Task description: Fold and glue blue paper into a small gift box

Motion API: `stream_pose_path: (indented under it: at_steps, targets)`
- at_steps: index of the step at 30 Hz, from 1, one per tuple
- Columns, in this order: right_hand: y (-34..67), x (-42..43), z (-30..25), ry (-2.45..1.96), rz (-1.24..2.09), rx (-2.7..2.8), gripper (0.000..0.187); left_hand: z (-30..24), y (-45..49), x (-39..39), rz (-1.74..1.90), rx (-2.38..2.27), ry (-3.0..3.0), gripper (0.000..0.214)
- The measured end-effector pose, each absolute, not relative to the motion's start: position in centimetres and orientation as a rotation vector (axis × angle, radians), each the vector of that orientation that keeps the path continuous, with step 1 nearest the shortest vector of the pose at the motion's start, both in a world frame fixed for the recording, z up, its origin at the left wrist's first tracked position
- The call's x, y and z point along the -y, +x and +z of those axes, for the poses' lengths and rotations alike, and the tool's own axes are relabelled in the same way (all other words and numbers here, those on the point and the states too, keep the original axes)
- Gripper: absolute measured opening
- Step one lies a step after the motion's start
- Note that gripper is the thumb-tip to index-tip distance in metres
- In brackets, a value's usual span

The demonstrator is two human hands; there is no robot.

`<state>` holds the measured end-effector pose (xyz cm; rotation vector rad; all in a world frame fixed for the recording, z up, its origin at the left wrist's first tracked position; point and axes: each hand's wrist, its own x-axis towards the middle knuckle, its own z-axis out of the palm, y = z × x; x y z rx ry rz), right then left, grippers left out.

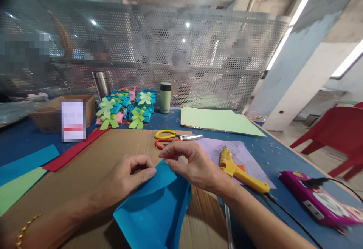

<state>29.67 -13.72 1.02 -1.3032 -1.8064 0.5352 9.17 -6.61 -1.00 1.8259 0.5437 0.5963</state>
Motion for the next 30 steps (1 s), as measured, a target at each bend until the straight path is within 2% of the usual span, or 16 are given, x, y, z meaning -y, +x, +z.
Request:
stream_pose_path:
  at_steps: [10, 15, 24, 30]
  targets:
    - [29.6, 13.6, 0.9, -1.217, 0.539, 1.862, 0.008, -0.8, 9.1, 6.7, 0.567, -0.498, 1.779, 0.023]
    - [29.3, 13.8, 1.2, -1.183, 0.396, 1.952, 0.002, -0.7, 9.2, 6.6, 0.555, -0.491, 1.788, 0.023]
    - [29.3, 13.7, 1.4, -1.120, 0.315, 2.028, 0.004, -1.3, 9.1, 6.0, 0.490, -0.429, 1.668, 0.025]
    - [29.3, 13.7, 0.9, -1.131, 0.135, 2.077, 0.008, -1.3, 9.2, 5.9, 0.491, -0.476, 1.687, 0.027]
